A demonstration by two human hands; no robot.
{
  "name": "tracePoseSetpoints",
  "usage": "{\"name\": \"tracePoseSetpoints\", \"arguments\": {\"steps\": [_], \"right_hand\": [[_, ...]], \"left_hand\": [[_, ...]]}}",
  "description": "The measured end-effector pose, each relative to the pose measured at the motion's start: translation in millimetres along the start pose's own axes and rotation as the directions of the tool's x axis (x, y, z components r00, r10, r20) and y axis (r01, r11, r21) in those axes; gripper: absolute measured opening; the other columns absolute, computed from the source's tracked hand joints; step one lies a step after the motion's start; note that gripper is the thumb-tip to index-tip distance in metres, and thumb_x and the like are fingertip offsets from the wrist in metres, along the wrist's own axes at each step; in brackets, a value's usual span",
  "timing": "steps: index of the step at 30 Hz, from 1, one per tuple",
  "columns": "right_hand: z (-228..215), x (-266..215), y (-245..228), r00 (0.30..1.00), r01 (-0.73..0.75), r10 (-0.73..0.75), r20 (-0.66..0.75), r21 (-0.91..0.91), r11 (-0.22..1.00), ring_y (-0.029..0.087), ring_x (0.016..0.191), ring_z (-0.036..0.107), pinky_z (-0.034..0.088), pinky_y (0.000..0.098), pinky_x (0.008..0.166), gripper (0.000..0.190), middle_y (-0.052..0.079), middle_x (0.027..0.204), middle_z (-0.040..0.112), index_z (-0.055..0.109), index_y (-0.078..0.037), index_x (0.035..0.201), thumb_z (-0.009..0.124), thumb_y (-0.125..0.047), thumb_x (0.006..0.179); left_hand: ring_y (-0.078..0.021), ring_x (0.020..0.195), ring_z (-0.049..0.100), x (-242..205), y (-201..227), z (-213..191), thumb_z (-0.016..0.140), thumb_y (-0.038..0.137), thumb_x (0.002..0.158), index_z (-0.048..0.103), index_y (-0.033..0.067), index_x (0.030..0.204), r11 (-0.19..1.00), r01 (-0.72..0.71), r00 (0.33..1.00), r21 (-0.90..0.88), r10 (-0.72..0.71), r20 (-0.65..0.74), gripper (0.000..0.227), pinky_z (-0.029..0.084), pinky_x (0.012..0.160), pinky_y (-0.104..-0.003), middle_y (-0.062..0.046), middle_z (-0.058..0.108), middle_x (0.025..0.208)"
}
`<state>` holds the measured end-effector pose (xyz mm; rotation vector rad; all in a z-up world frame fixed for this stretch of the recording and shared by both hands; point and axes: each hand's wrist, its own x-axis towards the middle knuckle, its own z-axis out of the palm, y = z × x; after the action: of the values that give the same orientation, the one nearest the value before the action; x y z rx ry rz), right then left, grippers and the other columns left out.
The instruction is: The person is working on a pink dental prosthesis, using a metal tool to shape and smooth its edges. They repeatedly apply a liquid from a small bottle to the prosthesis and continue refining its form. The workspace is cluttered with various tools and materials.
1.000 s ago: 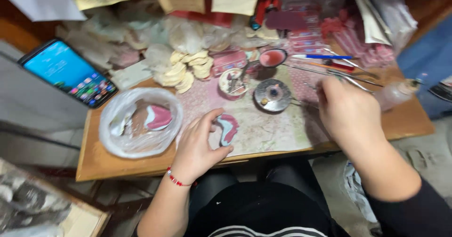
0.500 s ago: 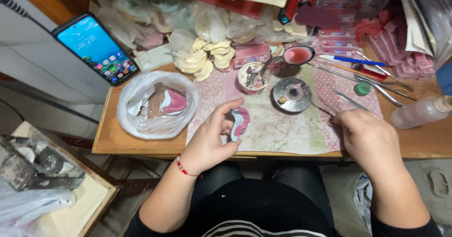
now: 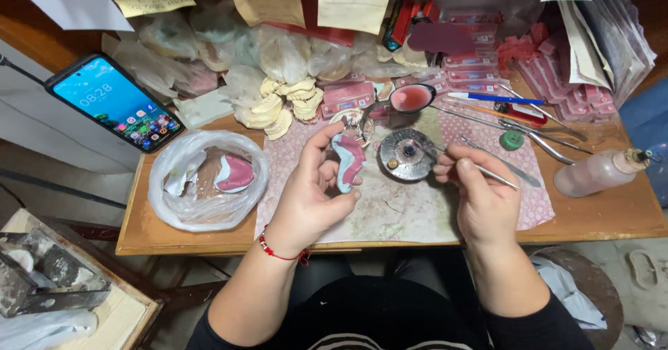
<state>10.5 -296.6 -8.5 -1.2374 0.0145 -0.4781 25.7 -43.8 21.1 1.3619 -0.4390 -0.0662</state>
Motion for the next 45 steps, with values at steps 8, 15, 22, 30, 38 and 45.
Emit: {"name": "tracePoseSetpoints", "arguments": {"steps": [8,15,22,30,38,45], "right_hand": [[-15.7,8.0,16.6,0.997,-0.07,0.069,0.017,0.129,0.989,0.031,0.079,0.076,0.068,0.0384,0.073,0.031,0.029,0.092,0.072,0.067,0.012,0.113,0.055,-0.013,0.098],[-14.1,7.6,16.9,0.996,-0.089,0.086,0.027,0.147,0.985,0.032,0.08,0.077,0.067,0.0398,0.073,0.031,0.029,0.092,0.072,0.065,0.011,0.11,0.054,-0.015,0.099],[-16.1,8.6,19.5,0.996,-0.082,0.075,0.049,0.158,0.984,0.032,0.081,0.077,0.067,0.0386,0.074,0.031,0.029,0.093,0.072,0.064,0.011,0.112,0.052,-0.015,0.1],[-15.7,8.2,18.3,0.996,-0.077,0.069,0.054,0.146,0.986,0.031,0.082,0.077,0.067,0.0376,0.075,0.032,0.028,0.093,0.072,0.064,0.01,0.113,0.051,-0.016,0.101],[-17.2,7.6,19.5,0.996,-0.072,0.064,0.058,0.148,0.986,0.031,0.082,0.077,0.067,0.0381,0.075,0.032,0.028,0.094,0.072,0.064,0.01,0.113,0.052,-0.017,0.101],[-17.0,7.3,18.9,0.996,-0.073,0.065,0.059,0.155,0.985,0.03,0.083,0.077,0.067,0.037,0.076,0.031,0.028,0.093,0.072,0.063,0.01,0.113,0.052,-0.017,0.102]], "left_hand": [[-0.0198,0.091,0.067,10.0,-37.6,-10.2,0.071,-0.013,0.077,0.032,0.0017,0.156,0.99,-0.043,0.999,0.132,0.041,0.019,0.09,0.06,0.081,-0.032,-0.02,0.05,0.146],[-0.0274,0.09,0.072,8.0,-34.8,-16.4,0.073,-0.014,0.074,0.04,-0.0025,0.153,0.974,-0.061,0.998,0.22,0.059,0.019,0.087,0.064,0.077,-0.035,-0.02,0.046,0.13],[-0.0293,0.088,0.072,10.0,-26.3,-12.2,0.072,-0.013,0.075,0.04,-0.0034,0.153,0.966,-0.096,0.995,0.239,0.089,0.039,0.084,0.062,0.076,-0.037,-0.023,0.045,0.13],[-0.0298,0.088,0.072,9.1,-30.3,-11.6,0.071,-0.013,0.076,0.04,-0.0029,0.152,0.961,-0.111,0.994,0.255,0.103,0.047,0.083,0.062,0.076,-0.039,-0.025,0.046,0.138],[-0.0297,0.089,0.073,9.6,-29.3,-10.1,0.072,-0.013,0.076,0.041,-0.0027,0.152,0.958,-0.112,0.994,0.263,0.104,0.045,0.083,0.062,0.076,-0.038,-0.026,0.046,0.139],[-0.029,0.088,0.072,8.0,-29.4,-13.8,0.071,-0.013,0.075,0.041,-0.0031,0.151,0.956,-0.107,0.994,0.272,0.098,0.045,0.083,0.061,0.075,-0.038,-0.026,0.046,0.139]]}}
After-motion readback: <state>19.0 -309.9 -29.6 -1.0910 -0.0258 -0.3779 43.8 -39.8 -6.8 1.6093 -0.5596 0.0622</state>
